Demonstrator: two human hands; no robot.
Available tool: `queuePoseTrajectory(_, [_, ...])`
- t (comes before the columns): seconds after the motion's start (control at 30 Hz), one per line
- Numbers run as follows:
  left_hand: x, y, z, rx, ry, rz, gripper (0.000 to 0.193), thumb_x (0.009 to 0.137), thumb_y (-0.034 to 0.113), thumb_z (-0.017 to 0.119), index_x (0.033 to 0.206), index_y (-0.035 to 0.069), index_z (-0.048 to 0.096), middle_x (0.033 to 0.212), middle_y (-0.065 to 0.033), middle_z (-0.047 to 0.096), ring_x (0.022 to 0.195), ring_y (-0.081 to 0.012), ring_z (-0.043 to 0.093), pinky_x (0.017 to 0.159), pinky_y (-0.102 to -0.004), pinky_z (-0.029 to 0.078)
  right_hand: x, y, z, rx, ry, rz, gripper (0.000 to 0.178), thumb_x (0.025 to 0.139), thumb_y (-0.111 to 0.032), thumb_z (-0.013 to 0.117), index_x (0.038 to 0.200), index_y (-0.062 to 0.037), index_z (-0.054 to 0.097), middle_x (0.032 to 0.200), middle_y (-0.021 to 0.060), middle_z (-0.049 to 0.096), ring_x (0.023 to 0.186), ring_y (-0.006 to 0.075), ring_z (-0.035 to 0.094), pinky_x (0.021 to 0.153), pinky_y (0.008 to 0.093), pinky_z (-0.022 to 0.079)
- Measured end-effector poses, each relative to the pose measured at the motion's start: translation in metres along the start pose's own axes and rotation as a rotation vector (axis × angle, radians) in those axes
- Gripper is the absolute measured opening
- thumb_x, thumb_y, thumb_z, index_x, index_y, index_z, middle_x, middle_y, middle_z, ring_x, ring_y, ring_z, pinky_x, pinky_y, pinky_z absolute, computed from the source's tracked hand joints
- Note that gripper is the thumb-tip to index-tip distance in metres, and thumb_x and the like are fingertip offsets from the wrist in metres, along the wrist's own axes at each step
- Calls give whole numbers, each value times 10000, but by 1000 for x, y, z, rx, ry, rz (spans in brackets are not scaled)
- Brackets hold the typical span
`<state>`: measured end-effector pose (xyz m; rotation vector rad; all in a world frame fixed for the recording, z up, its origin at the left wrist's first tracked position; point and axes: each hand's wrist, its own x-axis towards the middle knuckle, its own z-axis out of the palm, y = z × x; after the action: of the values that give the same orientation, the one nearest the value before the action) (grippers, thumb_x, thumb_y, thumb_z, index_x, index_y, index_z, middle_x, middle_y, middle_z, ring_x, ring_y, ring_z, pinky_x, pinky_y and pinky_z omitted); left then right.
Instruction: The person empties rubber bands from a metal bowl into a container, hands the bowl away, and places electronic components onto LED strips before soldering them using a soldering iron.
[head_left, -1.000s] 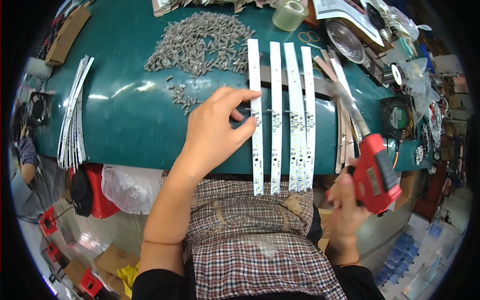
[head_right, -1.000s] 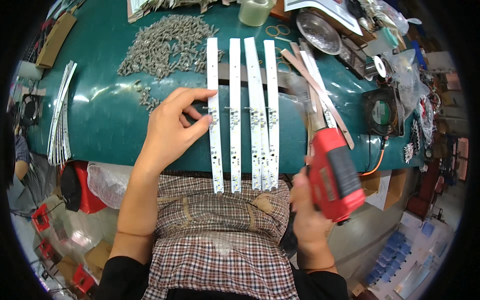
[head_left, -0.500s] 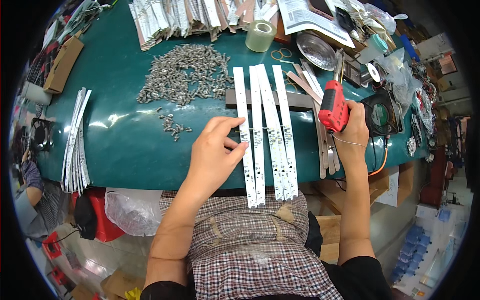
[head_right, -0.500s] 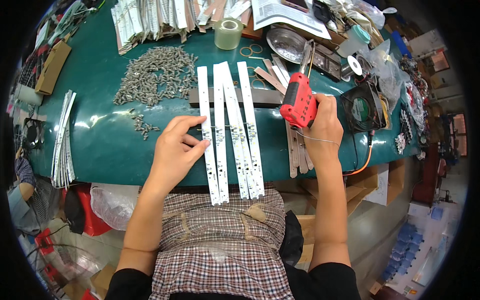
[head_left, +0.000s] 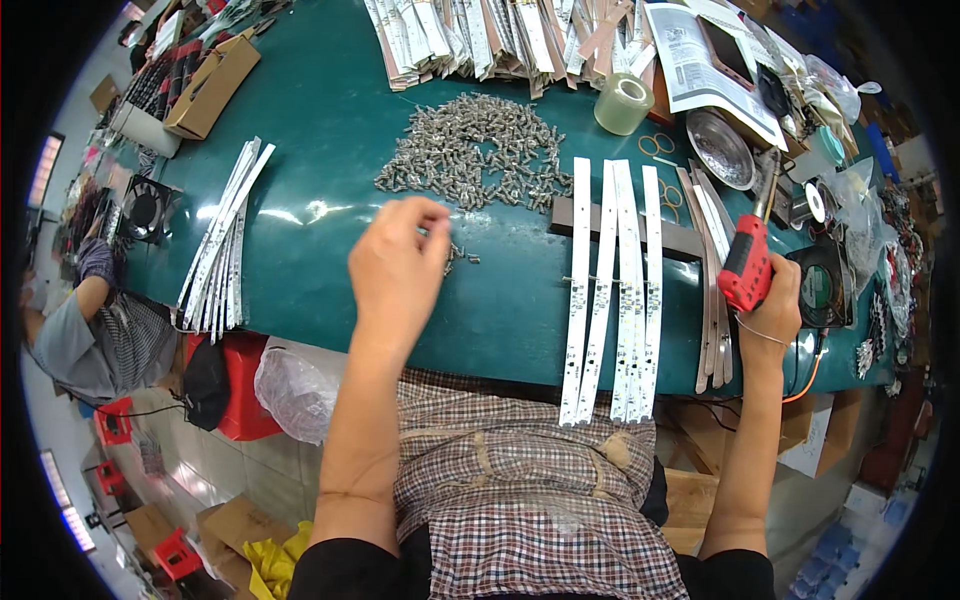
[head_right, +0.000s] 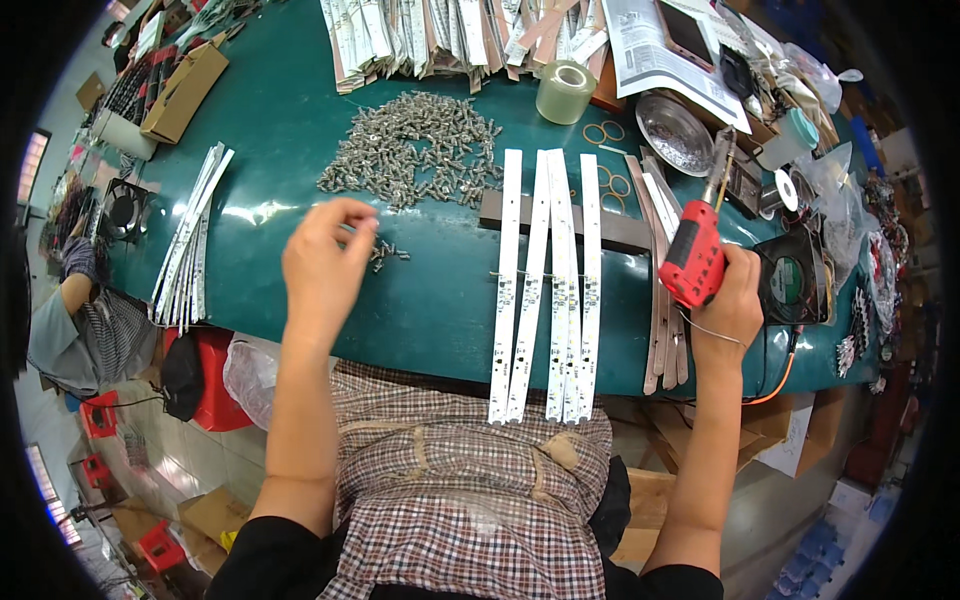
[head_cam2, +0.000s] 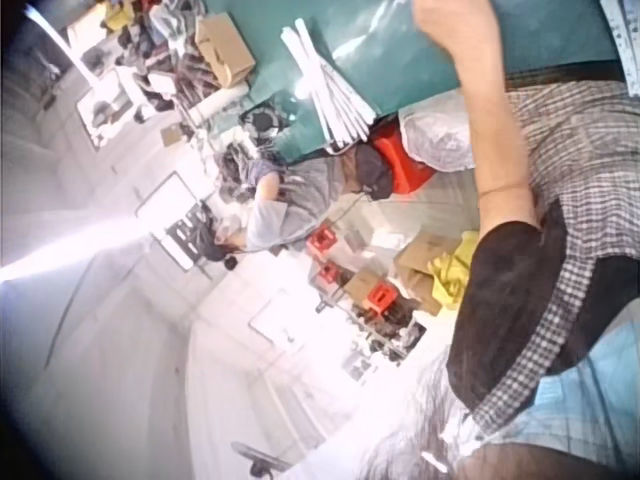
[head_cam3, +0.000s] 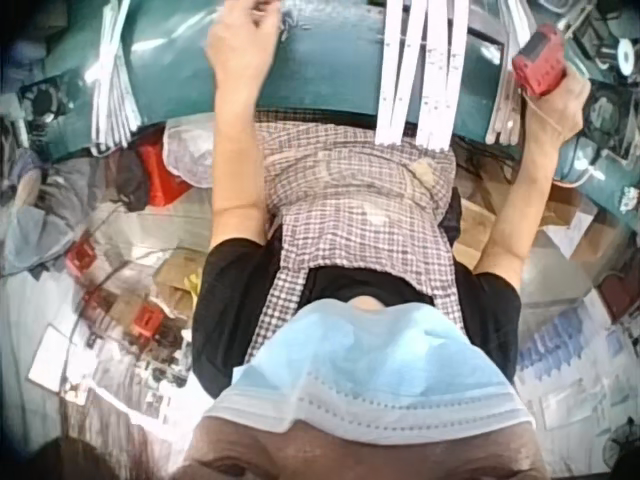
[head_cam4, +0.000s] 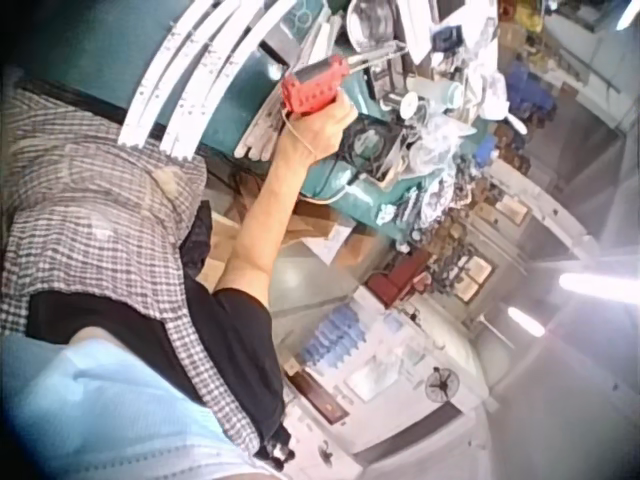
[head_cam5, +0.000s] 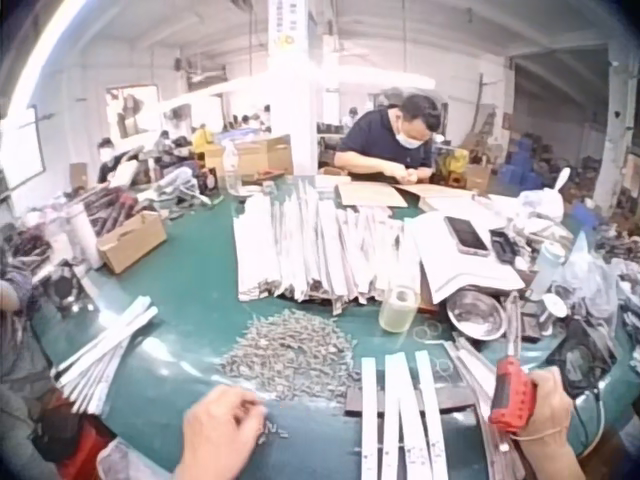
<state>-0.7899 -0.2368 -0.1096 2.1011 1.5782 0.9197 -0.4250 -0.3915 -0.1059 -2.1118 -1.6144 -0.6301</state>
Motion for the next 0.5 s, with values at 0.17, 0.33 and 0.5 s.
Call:
queuePoseTrajectory(0.17, [26,-25,-7,138,-23,-6,53,807,127,703,837,100,670,817,-39,641,683,-197,639,640,-344,497,-5,12,-29,99,128,11,509,717,65,692,1185,-13,509,1095,176,572,971,356,595,874,377,475])
queuePoseTrajectory(0.33, [38,-25,2,34,-109,46,57,784,126,719,817,104,678,802,-37,632,721,-197,630,654,-341,492,-14,38,-61,494,394,275,284,891,-15,670,1143,-3,539,918,45,606,831,124,575,748,262,473])
queuePoseTrajectory(0.5, [53,-27,6,31,-207,104,60,777,124,720,818,104,682,800,-48,624,775,-214,625,693,-355,491,-7,14,-112,581,528,524,355,851,28,694,1170,19,539,1008,55,573,910,128,571,801,268,482])
